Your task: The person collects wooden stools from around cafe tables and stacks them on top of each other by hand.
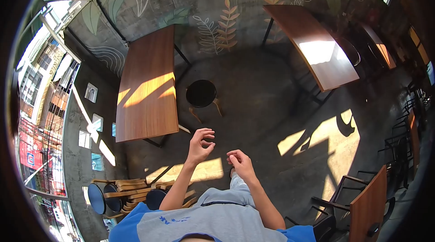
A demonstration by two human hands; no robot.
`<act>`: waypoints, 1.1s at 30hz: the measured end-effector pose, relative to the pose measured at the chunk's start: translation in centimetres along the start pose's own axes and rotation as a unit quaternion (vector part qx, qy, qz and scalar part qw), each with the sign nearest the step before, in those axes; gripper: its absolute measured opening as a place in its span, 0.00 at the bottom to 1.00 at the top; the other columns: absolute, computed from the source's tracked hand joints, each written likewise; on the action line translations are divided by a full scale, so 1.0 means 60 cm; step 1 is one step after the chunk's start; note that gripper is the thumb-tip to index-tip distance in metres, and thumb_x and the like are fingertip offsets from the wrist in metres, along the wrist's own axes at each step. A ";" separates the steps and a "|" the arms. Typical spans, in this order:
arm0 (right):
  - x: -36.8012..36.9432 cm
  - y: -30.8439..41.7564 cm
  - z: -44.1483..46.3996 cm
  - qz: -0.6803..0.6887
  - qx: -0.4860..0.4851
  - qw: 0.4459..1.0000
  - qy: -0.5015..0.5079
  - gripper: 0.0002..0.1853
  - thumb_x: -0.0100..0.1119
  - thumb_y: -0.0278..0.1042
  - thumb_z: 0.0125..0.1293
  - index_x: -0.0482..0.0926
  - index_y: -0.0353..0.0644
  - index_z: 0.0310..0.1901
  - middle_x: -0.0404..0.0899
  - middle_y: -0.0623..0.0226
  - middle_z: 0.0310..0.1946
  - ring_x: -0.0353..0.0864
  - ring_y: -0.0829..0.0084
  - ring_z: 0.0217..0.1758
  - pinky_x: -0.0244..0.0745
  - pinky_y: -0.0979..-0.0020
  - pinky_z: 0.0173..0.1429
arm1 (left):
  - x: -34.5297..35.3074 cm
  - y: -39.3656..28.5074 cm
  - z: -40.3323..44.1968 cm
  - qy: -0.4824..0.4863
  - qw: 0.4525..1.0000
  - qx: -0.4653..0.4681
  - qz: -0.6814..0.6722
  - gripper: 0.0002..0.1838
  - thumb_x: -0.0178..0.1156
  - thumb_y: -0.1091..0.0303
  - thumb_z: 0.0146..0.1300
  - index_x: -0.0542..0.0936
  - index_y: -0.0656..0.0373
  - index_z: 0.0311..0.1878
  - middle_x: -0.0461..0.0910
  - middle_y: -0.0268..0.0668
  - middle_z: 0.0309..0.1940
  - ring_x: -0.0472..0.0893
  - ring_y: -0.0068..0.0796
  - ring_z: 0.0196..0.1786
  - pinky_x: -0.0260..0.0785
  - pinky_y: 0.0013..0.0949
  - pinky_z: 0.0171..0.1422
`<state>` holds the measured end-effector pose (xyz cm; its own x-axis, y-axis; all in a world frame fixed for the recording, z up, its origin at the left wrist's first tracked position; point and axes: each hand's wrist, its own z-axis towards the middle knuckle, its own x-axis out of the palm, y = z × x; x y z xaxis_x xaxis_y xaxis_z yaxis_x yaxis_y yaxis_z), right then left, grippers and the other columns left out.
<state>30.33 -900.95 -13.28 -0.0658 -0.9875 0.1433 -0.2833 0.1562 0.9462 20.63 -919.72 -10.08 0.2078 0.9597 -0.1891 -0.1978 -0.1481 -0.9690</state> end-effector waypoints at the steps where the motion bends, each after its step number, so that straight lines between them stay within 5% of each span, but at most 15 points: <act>1: -0.019 0.021 0.027 -0.006 0.015 1.000 -0.017 0.09 0.53 0.30 0.77 0.81 0.38 0.50 0.84 0.66 0.40 0.83 0.77 0.42 0.77 0.75 0.48 | 0.012 -0.001 0.030 -0.017 1.000 -0.001 -0.019 0.18 0.62 0.84 0.56 0.81 0.61 0.51 0.78 0.40 0.54 0.86 0.28 0.51 0.81 0.24 0.45; 9: -0.116 0.159 0.234 0.004 -0.058 0.996 -0.067 0.11 0.53 0.34 0.76 0.81 0.38 0.49 0.84 0.66 0.37 0.83 0.76 0.40 0.76 0.74 0.46 | 0.053 0.002 0.132 -0.008 0.993 -0.085 -0.076 0.06 0.61 0.82 0.58 0.81 0.65 0.38 0.87 0.42 0.43 0.88 0.26 0.44 0.81 0.25 0.48; 13: -0.123 0.190 0.313 0.015 -0.042 0.999 -0.025 0.10 0.53 0.33 0.76 0.81 0.37 0.49 0.84 0.65 0.37 0.83 0.75 0.40 0.76 0.74 0.46 | 0.024 0.029 0.142 -0.071 0.987 -0.131 -0.059 0.04 0.60 0.82 0.58 0.76 0.63 0.31 0.89 0.44 0.37 0.88 0.23 0.42 0.81 0.26 0.46; 20: -0.087 0.166 0.452 0.007 0.052 0.996 0.073 0.10 0.52 0.32 0.76 0.81 0.38 0.49 0.85 0.66 0.38 0.83 0.76 0.39 0.77 0.76 0.45 | -0.031 0.118 0.180 -0.264 0.946 -0.170 -0.078 0.06 0.61 0.81 0.58 0.72 0.61 0.32 0.87 0.40 0.30 0.90 0.27 0.39 0.79 0.25 0.40; 25: -0.039 0.181 0.551 -0.073 0.096 0.981 0.153 0.11 0.53 0.33 0.77 0.81 0.37 0.51 0.85 0.65 0.39 0.83 0.76 0.41 0.77 0.74 0.48 | -0.051 0.195 0.285 -0.359 0.910 -0.178 -0.112 0.02 0.56 0.81 0.64 0.77 0.65 0.38 0.88 0.43 0.36 0.89 0.27 0.40 0.81 0.28 0.47; 30: -0.032 0.179 0.692 -0.214 0.059 0.958 0.182 0.11 0.54 0.33 0.76 0.81 0.37 0.52 0.84 0.67 0.38 0.83 0.77 0.42 0.76 0.74 0.49 | -0.093 0.315 0.451 -0.284 0.918 -0.277 0.012 0.09 0.61 0.69 0.68 0.82 0.64 0.46 0.88 0.42 0.37 0.89 0.33 0.42 0.80 0.33 0.51; 33: -0.078 0.128 0.798 -0.364 0.044 0.914 0.176 0.12 0.56 0.34 0.75 0.80 0.37 0.52 0.85 0.61 0.41 0.84 0.71 0.41 0.78 0.70 0.47 | -0.149 0.350 0.562 -0.213 0.923 -0.287 0.142 0.14 0.62 0.66 0.66 0.80 0.61 0.52 0.83 0.46 0.52 0.84 0.41 0.53 0.77 0.42 0.59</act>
<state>-17.33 -894.06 -20.54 0.4787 -0.7736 -0.4151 -0.2059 -0.5585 0.8035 -17.71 -923.33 -23.40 -0.1947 0.8511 -0.4875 0.3787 -0.3933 -0.8378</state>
